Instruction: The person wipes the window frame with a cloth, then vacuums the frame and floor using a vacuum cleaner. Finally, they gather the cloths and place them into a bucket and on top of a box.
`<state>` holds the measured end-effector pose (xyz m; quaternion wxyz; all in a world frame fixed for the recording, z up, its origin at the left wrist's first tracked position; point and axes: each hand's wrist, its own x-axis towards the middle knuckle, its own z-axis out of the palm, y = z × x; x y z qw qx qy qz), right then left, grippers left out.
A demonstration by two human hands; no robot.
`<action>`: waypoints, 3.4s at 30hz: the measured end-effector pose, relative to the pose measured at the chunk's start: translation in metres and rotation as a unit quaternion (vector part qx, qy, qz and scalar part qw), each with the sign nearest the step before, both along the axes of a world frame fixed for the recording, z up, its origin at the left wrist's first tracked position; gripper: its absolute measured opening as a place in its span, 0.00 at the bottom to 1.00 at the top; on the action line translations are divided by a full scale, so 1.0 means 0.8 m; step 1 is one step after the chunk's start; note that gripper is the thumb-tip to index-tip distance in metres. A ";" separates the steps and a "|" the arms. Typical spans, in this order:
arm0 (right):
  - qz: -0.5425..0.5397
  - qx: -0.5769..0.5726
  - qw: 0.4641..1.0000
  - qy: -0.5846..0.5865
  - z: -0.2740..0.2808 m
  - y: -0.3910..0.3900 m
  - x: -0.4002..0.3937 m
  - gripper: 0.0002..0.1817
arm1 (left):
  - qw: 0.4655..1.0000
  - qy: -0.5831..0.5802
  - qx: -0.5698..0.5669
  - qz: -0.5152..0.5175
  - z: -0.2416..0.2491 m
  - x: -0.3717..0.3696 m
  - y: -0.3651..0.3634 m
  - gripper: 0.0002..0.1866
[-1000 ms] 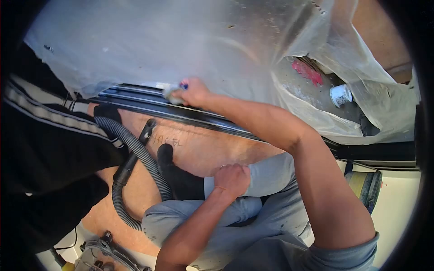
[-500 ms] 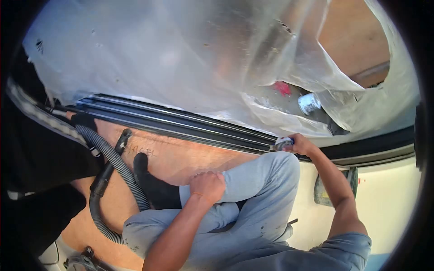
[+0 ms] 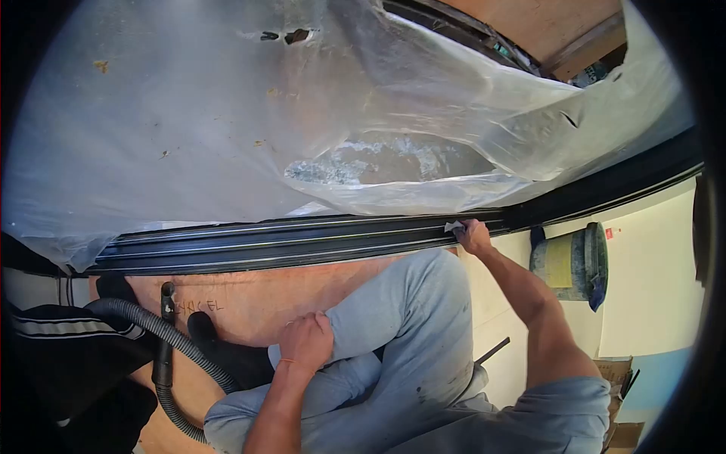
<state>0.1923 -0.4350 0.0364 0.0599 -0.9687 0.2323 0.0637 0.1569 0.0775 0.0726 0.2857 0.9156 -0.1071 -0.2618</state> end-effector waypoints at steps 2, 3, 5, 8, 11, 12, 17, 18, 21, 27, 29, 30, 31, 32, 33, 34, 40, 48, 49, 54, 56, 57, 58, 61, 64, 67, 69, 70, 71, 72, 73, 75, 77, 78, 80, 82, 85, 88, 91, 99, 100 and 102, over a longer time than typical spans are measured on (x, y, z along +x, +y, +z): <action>0.022 0.046 0.997 0.049 0.016 0.029 0.013 0.23 | 1.000 0.009 0.003 0.008 0.002 0.003 -0.003 0.26; 0.037 0.067 0.994 0.075 0.028 0.047 0.022 0.23 | 1.000 0.013 -0.002 0.007 0.005 0.004 -0.004 0.26; 0.101 0.073 0.983 0.137 0.050 0.116 0.055 0.24 | 1.000 0.021 -0.010 0.008 0.013 0.006 -0.002 0.26; 0.217 0.099 0.955 0.178 0.037 0.216 0.110 0.20 | 0.999 -0.011 -0.021 0.023 -0.008 -0.003 -0.002 0.25; 0.303 0.075 0.921 0.232 0.043 0.343 0.169 0.16 | 0.999 -0.016 -0.036 0.016 -0.006 -0.002 0.000 0.24; 0.334 0.070 0.910 0.235 0.040 0.380 0.184 0.15 | 0.999 -0.015 -0.029 0.030 -0.001 0.000 0.002 0.24; 0.391 0.183 0.887 0.163 0.024 0.577 0.210 0.12 | 0.999 0.002 -0.011 0.039 0.004 0.002 -0.001 0.24; 0.396 0.222 0.884 0.112 0.007 0.615 0.216 0.13 | 0.999 -0.005 -0.019 0.045 -0.003 0.001 -0.003 0.24; 0.335 0.420 0.842 0.048 0.007 0.696 0.225 0.14 | 0.999 -0.008 -0.023 0.045 -0.012 -0.003 -0.002 0.24; 0.449 0.468 0.757 0.080 0.052 0.648 0.218 0.18 | 0.998 0.019 -0.024 0.046 -0.001 0.000 0.000 0.25; 0.479 0.418 0.758 0.147 0.104 0.559 0.194 0.16 | 0.999 0.025 -0.014 0.033 0.003 0.002 0.002 0.25; 0.495 0.344 0.780 0.167 0.122 0.510 0.183 0.15 | 0.999 0.023 -0.018 0.039 0.006 0.001 0.001 0.26; 0.473 0.286 0.807 0.205 0.147 0.463 0.168 0.16 | 0.998 0.021 -0.020 0.047 0.009 0.001 0.002 0.26; 0.458 0.212 0.837 0.212 0.159 0.414 0.155 0.16 | 0.998 0.020 -0.020 0.057 0.011 0.001 0.003 0.26; 0.418 0.190 0.857 0.235 0.169 0.366 0.145 0.15 | 0.998 0.021 -0.022 0.060 0.011 0.000 0.003 0.26; 0.371 0.146 0.877 0.266 0.171 0.317 0.136 0.18 | 0.998 0.022 -0.022 0.063 0.011 0.001 0.003 0.26; 0.186 -0.125 0.940 0.259 0.088 0.164 0.102 0.20 | 0.998 0.027 -0.030 0.049 0.013 0.002 0.001 0.26; 0.338 -0.030 0.908 0.244 0.044 0.338 0.178 0.18 | 0.997 0.016 -0.003 0.072 0.000 -0.004 -0.004 0.25; 0.363 -0.029 0.902 0.232 0.041 0.374 0.178 0.16 | 0.997 0.017 -0.006 0.076 0.004 -0.003 -0.003 0.25; 0.452 0.101 0.883 0.072 0.020 0.524 0.209 0.14 | 0.995 -0.020 -0.030 0.097 -0.017 -0.010 -0.008 0.23; 0.392 0.207 0.896 0.027 0.030 0.597 0.212 0.14 | 0.991 -0.021 -0.027 0.127 -0.004 -0.007 -0.006 0.22; 0.389 0.221 0.895 0.004 0.025 0.628 0.216 0.14 | 0.993 -0.003 -0.021 0.117 -0.001 -0.006 -0.006 0.23; 0.385 0.235 0.892 -0.019 0.016 0.659 0.221 0.13 | 0.994 0.015 -0.014 0.106 0.002 -0.004 -0.005 0.23; 0.395 0.278 0.870 -0.100 -0.015 0.752 0.241 0.13 | 0.996 0.042 -0.010 0.080 0.016 0.003 0.002 0.24; 0.364 0.327 0.866 -0.106 -0.031 0.845 0.266 0.14 | 0.997 0.030 -0.033 0.063 -0.004 0.000 0.001 0.24; 0.285 0.407 0.864 -0.080 -0.026 0.890 0.287 0.16 | 0.996 -0.004 -0.047 0.076 -0.027 -0.012 -0.009 0.24; 0.254 0.454 0.852 -0.053 -0.012 0.896 0.293 0.16 | 0.996 0.002 -0.033 0.080 -0.026 -0.011 -0.013 0.24; 0.274 0.509 0.816 -0.017 0.002 0.879 0.291 0.17 | 0.997 0.025 -0.018 0.074 -0.008 -0.002 -0.008 0.24; 0.321 0.510 0.798 0.006 0.033 0.851 0.279 0.18 | 0.996 0.049 -0.004 0.069 0.003 0.003 -0.003 0.24; 0.365 0.509 0.779 0.031 0.063 0.814 0.261 0.19 | 0.995 0.052 -0.014 0.080 0.005 0.003 -0.001 0.24; 0.405 0.493 0.768 0.057 0.078 0.775 0.247 0.18 | 0.994 0.054 -0.025 0.089 0.006 0.003 0.000 0.24; 0.475 0.396 0.781 0.080 0.095 0.686 0.217 0.16 | 0.993 0.056 -0.036 0.097 0.007 0.000 0.001 0.24; 0.480 0.328 0.813 0.029 0.109 0.609 0.175 0.18 | 0.993 0.055 -0.035 0.099 0.008 0.000 0.001 0.25; 0.451 0.310 0.837 0.028 0.113 0.576 0.159 0.18 | 0.993 0.058 -0.037 0.099 0.009 0.001 0.002 0.25; 0.396 0.239 0.884 0.067 0.114 0.527 0.142 0.17 | 0.992 0.066 -0.042 0.098 0.010 0.001 0.003 0.26; 0.369 0.169 0.906 0.117 0.102 0.515 0.139 0.16 | 0.992 0.063 -0.036 0.099 0.012 0.001 0.005 0.26; 0.414 0.119 0.898 0.085 0.038 0.521 0.143 0.13 | 0.993 0.063 -0.035 0.093 0.015 0.002 0.001 0.26; 0.402 0.124 0.904 0.071 0.034 0.595 0.170 0.11 | 0.993 0.060 -0.038 0.093 0.005 0.000 0.000 0.26; 0.406 0.159 0.899 0.048 0.031 0.688 0.197 0.11 | 0.994 0.064 -0.043 0.075 0.012 0.002 0.008 0.26; 0.344 0.496 0.796 -0.046 -0.012 0.839 0.273 0.17 | 0.996 0.028 -0.037 0.081 -0.006 -0.001 -0.002 0.26; 0.343 0.518 0.783 -0.038 0.002 0.832 0.274 0.18 | 0.995 0.023 -0.043 0.092 -0.007 -0.003 -0.004 0.25; 0.424 0.378 0.820 -0.062 0.050 0.783 0.253 0.16 | 0.994 0.029 -0.049 0.098 -0.003 -0.002 -0.005 0.25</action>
